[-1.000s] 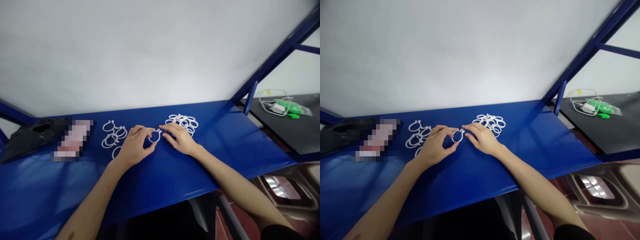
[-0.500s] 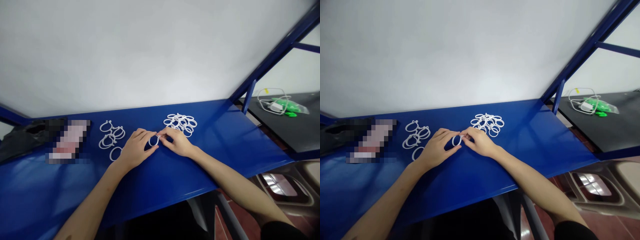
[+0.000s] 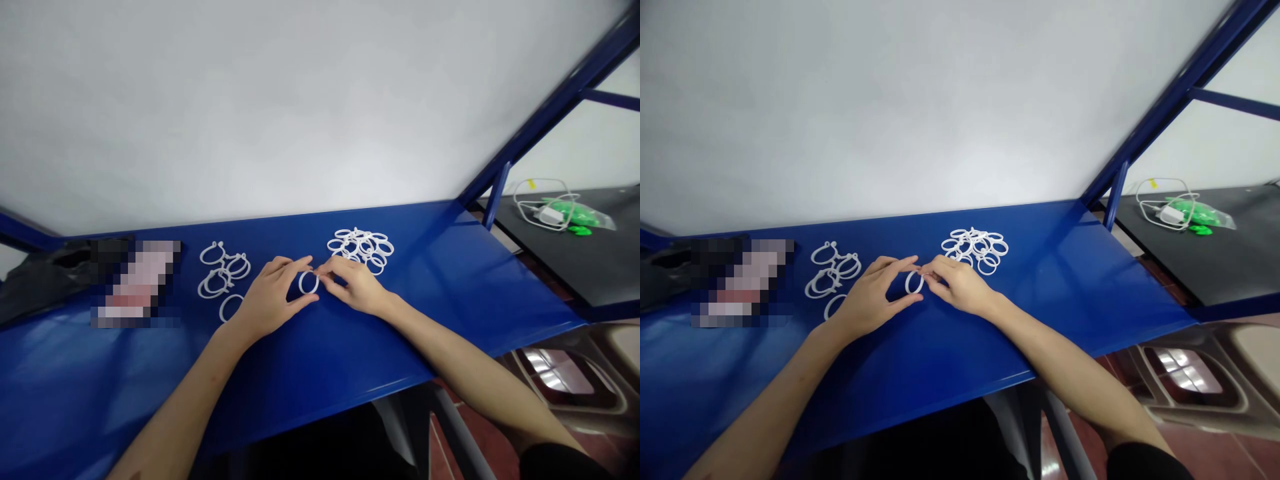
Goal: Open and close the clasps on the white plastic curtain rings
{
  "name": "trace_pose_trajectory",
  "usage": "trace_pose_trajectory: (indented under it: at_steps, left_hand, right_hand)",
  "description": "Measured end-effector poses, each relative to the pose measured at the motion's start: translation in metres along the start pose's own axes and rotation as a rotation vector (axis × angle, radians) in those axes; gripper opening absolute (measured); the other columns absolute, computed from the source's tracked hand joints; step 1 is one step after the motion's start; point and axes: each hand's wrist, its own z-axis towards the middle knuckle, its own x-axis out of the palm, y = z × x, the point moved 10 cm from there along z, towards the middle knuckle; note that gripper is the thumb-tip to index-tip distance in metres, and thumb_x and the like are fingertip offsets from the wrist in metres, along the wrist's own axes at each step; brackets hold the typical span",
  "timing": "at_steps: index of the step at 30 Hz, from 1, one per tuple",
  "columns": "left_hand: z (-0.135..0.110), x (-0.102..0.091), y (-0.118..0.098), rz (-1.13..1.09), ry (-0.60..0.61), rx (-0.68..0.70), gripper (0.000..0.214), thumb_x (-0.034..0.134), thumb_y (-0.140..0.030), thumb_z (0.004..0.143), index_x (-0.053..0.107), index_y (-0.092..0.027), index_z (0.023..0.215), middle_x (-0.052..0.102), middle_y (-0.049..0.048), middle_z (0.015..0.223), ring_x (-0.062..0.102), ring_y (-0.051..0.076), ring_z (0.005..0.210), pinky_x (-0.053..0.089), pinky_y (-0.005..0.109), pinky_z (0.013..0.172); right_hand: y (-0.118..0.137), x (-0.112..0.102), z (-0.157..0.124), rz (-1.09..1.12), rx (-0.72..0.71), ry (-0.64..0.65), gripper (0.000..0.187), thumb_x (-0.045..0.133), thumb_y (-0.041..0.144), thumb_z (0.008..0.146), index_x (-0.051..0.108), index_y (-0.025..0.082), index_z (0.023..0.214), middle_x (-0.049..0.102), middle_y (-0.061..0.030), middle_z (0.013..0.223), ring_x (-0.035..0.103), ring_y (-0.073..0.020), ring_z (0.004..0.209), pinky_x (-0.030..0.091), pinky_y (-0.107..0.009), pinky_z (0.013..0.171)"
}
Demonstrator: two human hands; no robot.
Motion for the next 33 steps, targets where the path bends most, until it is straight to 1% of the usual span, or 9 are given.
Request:
trace_pose_trajectory:
  at_steps: [2,5,8,11,13,17,21,25,33]
  left_hand:
    - [0.001,-0.006,0.014,0.076,-0.03,-0.075,0.063,0.063,-0.048,0.092,0.044,-0.021,0.146,0.067,0.009,0.13,0.055,0.03,0.121,0.047,0.047,0.103]
    - [-0.003,-0.022,0.046,0.31,-0.077,-0.297,0.051,0.052,-0.046,0.096,0.055,-0.015,0.137,0.065,0.0146,0.13,0.052,0.035,0.123,0.043,0.05,0.104]
    - [-0.012,-0.031,0.071,0.514,0.005,-0.497,0.045,0.049,-0.039,0.095,0.064,-0.011,0.127,0.064,0.0193,0.125,0.051,0.04,0.121,0.043,0.051,0.099]
    - [-0.018,-0.032,0.078,0.566,0.095,-0.564,0.044,0.047,-0.037,0.094,0.067,-0.009,0.123,0.065,0.0206,0.121,0.051,0.041,0.12,0.043,0.052,0.097]
    - [-0.017,-0.032,0.076,0.564,0.108,-0.554,0.043,0.046,-0.035,0.094,0.067,-0.011,0.123,0.066,0.0194,0.121,0.051,0.041,0.12,0.042,0.052,0.098]
    - [-0.017,-0.039,0.072,0.594,0.071,-0.559,0.044,0.045,-0.037,0.095,0.064,-0.013,0.127,0.063,0.0198,0.125,0.052,0.04,0.119,0.043,0.051,0.094]
    - [-0.022,-0.043,0.079,0.646,0.117,-0.628,0.044,0.045,-0.044,0.095,0.066,-0.012,0.118,0.066,0.0223,0.114,0.055,0.041,0.113,0.044,0.051,0.088]
    - [-0.023,-0.038,0.079,0.618,0.154,-0.598,0.037,0.043,-0.035,0.095,0.067,-0.013,0.113,0.07,0.0198,0.106,0.057,0.04,0.109,0.043,0.051,0.088]
    - [-0.019,-0.041,0.073,0.536,0.024,-0.529,0.035,0.044,-0.024,0.094,0.066,-0.012,0.119,0.073,0.0169,0.104,0.057,0.039,0.106,0.042,0.053,0.087]
  right_hand:
    - [-0.007,-0.013,0.002,-0.098,0.021,-0.073,0.018,0.051,0.023,0.101,0.064,0.02,0.113,0.07,-0.0057,0.094,0.066,-0.016,0.08,0.055,-0.03,0.075]
    - [-0.028,-0.049,-0.001,-0.316,0.121,-0.241,0.02,0.051,0.024,0.101,0.067,0.02,0.113,0.071,-0.006,0.096,0.068,-0.0167,0.082,0.055,-0.03,0.079]
    - [-0.055,-0.087,-0.01,-0.484,0.262,-0.388,0.018,0.053,0.024,0.098,0.069,0.018,0.105,0.072,-0.0074,0.092,0.067,-0.0181,0.078,0.054,-0.031,0.075]
    - [-0.077,-0.106,-0.018,-0.567,0.376,-0.434,0.017,0.055,0.023,0.095,0.07,0.016,0.101,0.071,-0.0081,0.088,0.065,-0.019,0.074,0.052,-0.033,0.073]
    - [-0.086,-0.108,-0.02,-0.575,0.417,-0.424,0.016,0.056,0.023,0.093,0.07,0.016,0.099,0.071,-0.0081,0.086,0.064,-0.0194,0.074,0.051,-0.033,0.073]
    - [-0.093,-0.103,-0.022,-0.585,0.467,-0.377,0.015,0.058,0.024,0.092,0.07,0.015,0.096,0.069,-0.0077,0.083,0.062,-0.0201,0.074,0.05,-0.034,0.073]
    - [-0.09,-0.097,-0.02,-0.682,0.477,-0.313,0.016,0.061,0.027,0.092,0.071,0.016,0.095,0.069,-0.0097,0.087,0.06,-0.0246,0.084,0.05,-0.038,0.078]
    - [-0.081,-0.095,-0.018,-0.752,0.449,-0.31,0.019,0.061,0.031,0.093,0.073,0.018,0.097,0.068,-0.0115,0.093,0.058,-0.0276,0.092,0.051,-0.042,0.082]
    - [-0.059,-0.092,-0.015,-0.792,0.315,-0.387,0.021,0.059,0.032,0.096,0.074,0.019,0.101,0.066,-0.0121,0.098,0.052,-0.0293,0.097,0.052,-0.045,0.086]
